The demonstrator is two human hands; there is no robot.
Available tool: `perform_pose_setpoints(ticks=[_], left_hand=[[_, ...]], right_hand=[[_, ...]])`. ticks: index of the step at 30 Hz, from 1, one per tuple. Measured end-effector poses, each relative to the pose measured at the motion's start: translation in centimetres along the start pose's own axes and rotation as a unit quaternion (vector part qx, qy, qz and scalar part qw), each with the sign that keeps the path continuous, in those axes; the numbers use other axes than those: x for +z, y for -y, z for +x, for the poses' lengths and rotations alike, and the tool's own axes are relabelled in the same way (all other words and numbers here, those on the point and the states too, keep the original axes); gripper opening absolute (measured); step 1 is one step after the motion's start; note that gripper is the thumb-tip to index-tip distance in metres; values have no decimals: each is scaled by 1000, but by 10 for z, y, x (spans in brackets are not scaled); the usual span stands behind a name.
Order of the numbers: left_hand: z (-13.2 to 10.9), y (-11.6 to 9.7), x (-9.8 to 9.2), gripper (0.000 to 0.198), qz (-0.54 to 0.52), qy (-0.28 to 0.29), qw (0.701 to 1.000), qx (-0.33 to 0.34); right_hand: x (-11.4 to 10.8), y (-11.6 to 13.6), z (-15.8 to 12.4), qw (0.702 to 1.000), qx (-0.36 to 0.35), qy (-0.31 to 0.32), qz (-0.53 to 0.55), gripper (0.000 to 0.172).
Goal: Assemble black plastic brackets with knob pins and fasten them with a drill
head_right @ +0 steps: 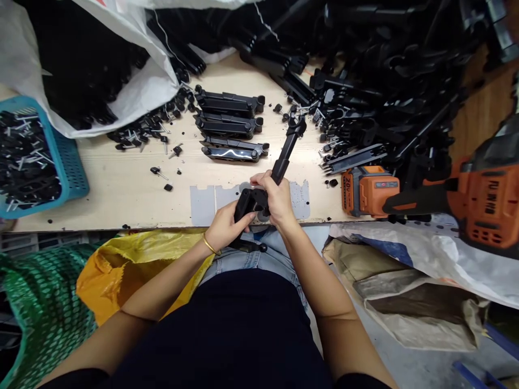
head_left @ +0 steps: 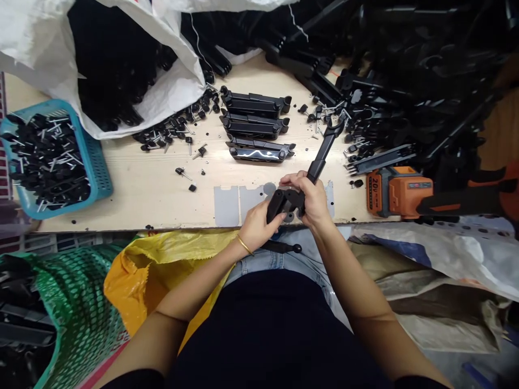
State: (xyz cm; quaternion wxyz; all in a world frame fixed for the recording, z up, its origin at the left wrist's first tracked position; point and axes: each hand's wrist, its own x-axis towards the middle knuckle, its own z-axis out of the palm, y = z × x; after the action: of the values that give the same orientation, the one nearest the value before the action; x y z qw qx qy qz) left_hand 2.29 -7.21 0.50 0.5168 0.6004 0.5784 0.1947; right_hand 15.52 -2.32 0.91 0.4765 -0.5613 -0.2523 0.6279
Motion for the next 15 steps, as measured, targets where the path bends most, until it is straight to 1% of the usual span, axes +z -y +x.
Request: perform_pose_setpoints(ticks=[3, 5, 8, 10, 12, 15], left_hand=[[-4, -1, 1, 7, -57, 4, 998, -27], [-4, -2, -1, 6, -67, -1, 997, -36], [-3, -3, -3, 6, -56, 3, 998, -40], [-4, -2, -5, 5, -21, -5, 1000, -21], [-6, 0, -5, 6, 31, -29, 999, 17], [-12, 4, 0, 10, 111, -69, 989, 72]], right_hand=[[4, -1, -3, 999, 27, 40, 18, 21], [5, -1, -6, 998, 35, 56, 24, 23], [7, -1, -9, 996, 36, 63, 44, 25], [7, 0, -10, 996, 37, 60, 52, 27], [7, 2, -10, 996, 48, 62, 45, 28], [6, 1, -10, 994, 73, 77, 29, 27]])
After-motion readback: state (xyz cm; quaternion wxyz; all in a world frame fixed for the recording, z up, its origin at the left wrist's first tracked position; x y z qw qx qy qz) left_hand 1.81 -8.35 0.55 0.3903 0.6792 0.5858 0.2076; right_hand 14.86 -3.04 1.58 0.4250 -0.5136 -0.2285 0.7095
